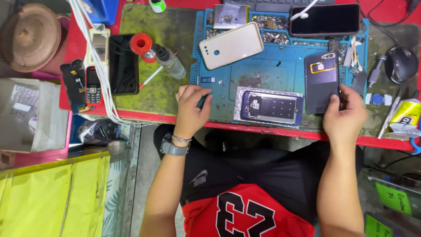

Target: Scraping off excess adhesive residue from the frame of a smartphone using a small metal tool to prepare it for a new screen or back panel.

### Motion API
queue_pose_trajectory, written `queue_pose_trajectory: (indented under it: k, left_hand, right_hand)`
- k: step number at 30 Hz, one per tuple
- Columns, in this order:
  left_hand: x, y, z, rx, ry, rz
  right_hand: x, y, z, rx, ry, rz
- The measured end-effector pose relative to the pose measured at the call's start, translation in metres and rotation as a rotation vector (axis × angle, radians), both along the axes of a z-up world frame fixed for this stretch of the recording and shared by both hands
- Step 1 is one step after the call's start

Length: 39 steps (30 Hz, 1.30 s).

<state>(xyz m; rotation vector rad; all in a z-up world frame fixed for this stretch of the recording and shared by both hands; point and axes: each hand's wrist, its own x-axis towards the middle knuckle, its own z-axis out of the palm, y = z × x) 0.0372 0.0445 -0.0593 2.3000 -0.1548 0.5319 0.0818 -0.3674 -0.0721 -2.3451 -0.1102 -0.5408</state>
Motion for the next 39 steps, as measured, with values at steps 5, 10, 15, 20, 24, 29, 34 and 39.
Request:
queue_pose_trajectory:
  k: [5,10,15,20,24,29,34,39]
  left_hand:
    - [0.000,0.001,0.011,0.166,-0.026,-0.088]
    - [0.005,-0.003,0.013,0.233,0.084,-0.118]
    - [0.011,-0.008,0.013,0.274,0.193,-0.129]
    - [0.018,-0.024,0.019,0.351,0.150,-0.165]
    - [0.023,-0.033,0.012,0.519,0.161,-0.104]
    - [0.029,-0.051,0.009,0.904,-0.051,-0.023]
    - [0.030,-0.061,-0.003,1.047,-0.354,-0.007]
    - [0.026,-0.060,0.004,1.076,-0.498,-0.052]
  right_hand:
    - [-0.001,-0.008,0.008,-0.301,-0.061,0.022]
    - [-0.003,-0.036,0.032,-0.217,-0.021,-0.084]
    - [0.005,-0.078,0.027,-0.237,0.093,-0.151]
    - [0.009,-0.071,0.032,-0.323,0.206,-0.099]
    - [0.046,-0.095,0.005,-0.484,0.123,-0.161]
    - [0.107,-0.163,-0.057,-0.455,0.288,-0.129]
    - [0.167,-0.247,-0.162,-0.196,0.375,-0.239]
    - [0.211,-0.316,-0.227,-0.695,0.375,-0.120]
